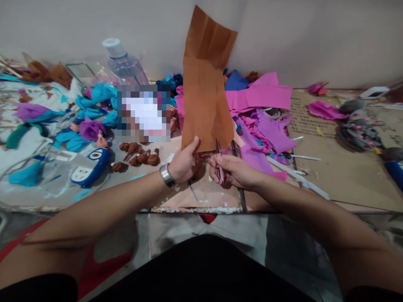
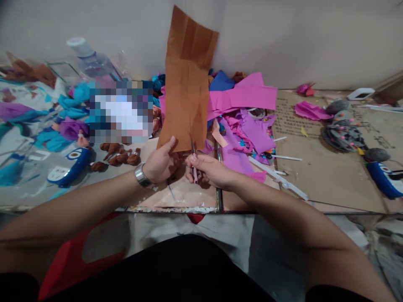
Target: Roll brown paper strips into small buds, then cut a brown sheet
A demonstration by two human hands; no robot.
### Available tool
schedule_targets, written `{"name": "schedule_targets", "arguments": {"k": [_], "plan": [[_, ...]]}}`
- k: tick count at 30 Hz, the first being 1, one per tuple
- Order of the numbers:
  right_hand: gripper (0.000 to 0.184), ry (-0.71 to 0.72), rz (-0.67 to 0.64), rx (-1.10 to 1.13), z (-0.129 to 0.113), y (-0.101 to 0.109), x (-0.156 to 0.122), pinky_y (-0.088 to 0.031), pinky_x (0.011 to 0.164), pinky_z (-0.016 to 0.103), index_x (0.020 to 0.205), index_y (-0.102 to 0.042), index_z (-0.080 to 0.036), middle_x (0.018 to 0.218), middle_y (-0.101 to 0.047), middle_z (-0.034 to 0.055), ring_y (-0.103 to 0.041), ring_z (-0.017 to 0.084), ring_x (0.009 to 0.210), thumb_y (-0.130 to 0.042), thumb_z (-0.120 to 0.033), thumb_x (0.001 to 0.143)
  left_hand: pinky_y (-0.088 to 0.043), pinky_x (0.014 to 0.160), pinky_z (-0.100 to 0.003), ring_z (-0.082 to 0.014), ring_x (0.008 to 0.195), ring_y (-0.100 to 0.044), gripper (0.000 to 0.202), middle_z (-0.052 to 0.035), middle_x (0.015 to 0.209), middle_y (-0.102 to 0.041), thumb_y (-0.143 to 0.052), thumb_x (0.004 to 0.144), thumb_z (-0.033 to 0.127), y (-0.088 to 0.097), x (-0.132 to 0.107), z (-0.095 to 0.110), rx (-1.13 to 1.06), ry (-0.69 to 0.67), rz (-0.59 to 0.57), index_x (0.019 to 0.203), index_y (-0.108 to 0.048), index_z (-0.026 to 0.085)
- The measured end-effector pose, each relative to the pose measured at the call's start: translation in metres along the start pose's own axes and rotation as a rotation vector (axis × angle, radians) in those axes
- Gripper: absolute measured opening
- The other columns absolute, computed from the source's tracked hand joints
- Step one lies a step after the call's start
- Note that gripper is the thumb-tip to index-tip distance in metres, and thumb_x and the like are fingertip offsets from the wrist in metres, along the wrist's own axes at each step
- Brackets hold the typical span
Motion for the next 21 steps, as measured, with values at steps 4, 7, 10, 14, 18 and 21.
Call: {"name": "schedule_targets", "arguments": {"k": [4, 7, 10, 14, 18, 21], "plan": [[0.039, -0.018, 0.011, 0.033, -0.0001, 0.0005, 0.0014, -0.023, 0.038, 0.016, 0.093, -0.048, -0.022, 0.066, -0.065, -0.0019, -0.042, 0.007, 0.043, -0.059, -0.059, 0.099, -0.059, 0.097, -0.039, -0.0254, 0.102, -0.077, 0.042, -0.0128, 0.115, -0.079, -0.070, 0.097, 0.039, -0.0026, -0.0036, -0.0013, 0.036, -0.039, 0.020, 0.132, -0.064, 0.016], [0.039, -0.016, 0.021, 0.040, 0.0006, 0.0005, 0.0024, -0.022, 0.038, 0.016, 0.093, -0.047, -0.022, 0.066, -0.065, -0.0018, -0.041, 0.007, 0.043, -0.059, -0.059, 0.099, -0.059, 0.098, -0.041, -0.0262, 0.104, -0.077, 0.040, -0.0125, 0.117, -0.079, -0.071, 0.097, 0.040, -0.0022, -0.0038, -0.0023, 0.037, -0.051, 0.023, 0.129, -0.067, 0.017], [0.039, -0.016, 0.031, 0.032, 0.0013, 0.0004, 0.0028, -0.022, 0.038, 0.016, 0.092, -0.047, -0.023, 0.066, -0.064, -0.0020, -0.040, 0.008, 0.043, -0.057, -0.059, 0.099, -0.059, 0.098, -0.042, -0.0261, 0.105, -0.077, 0.038, -0.0106, 0.119, -0.079, -0.071, 0.096, 0.040, -0.0006, -0.0026, -0.0030, 0.030, -0.082, 0.018, 0.127, -0.068, 0.019], [0.039, -0.017, 0.029, 0.029, 0.0009, 0.0001, 0.0026, -0.021, 0.038, 0.016, 0.092, -0.047, -0.023, 0.066, -0.064, -0.0021, -0.039, 0.007, 0.042, -0.058, -0.059, 0.099, -0.059, 0.099, -0.042, -0.0263, 0.107, -0.077, 0.039, -0.0107, 0.121, -0.079, -0.072, 0.095, 0.042, 0.0008, -0.0024, -0.0034, 0.041, -0.083, 0.016, 0.127, -0.068, 0.019], [0.041, -0.016, 0.035, 0.022, 0.0000, -0.0004, 0.0023, -0.021, 0.038, 0.016, 0.091, -0.047, -0.023, 0.065, -0.064, -0.0022, -0.039, 0.007, 0.042, -0.060, -0.061, 0.098, -0.061, 0.096, -0.040, -0.0260, 0.104, -0.078, 0.038, -0.0103, 0.120, -0.079, -0.072, 0.096, 0.043, -0.0007, -0.0038, -0.0025, 0.046, -0.071, 0.018, 0.126, -0.068, 0.019], [0.040, -0.013, 0.034, 0.015, -0.0002, -0.0006, 0.0023, -0.022, 0.038, 0.016, 0.090, -0.046, -0.023, 0.065, -0.063, -0.0021, -0.039, 0.008, 0.042, -0.059, -0.060, 0.098, -0.061, 0.094, -0.039, -0.0254, 0.102, -0.078, 0.036, -0.0093, 0.118, -0.080, -0.071, 0.096, 0.042, -0.0027, -0.0048, -0.0015, 0.044, -0.071, 0.017, 0.124, -0.069, 0.020]]}}
Point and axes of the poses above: each hand's wrist, its own x-axis towards the middle knuckle, its own y-axis out of the back of the hand, z = x × y, the point moved 1 cm from there along x, towards the middle knuckle
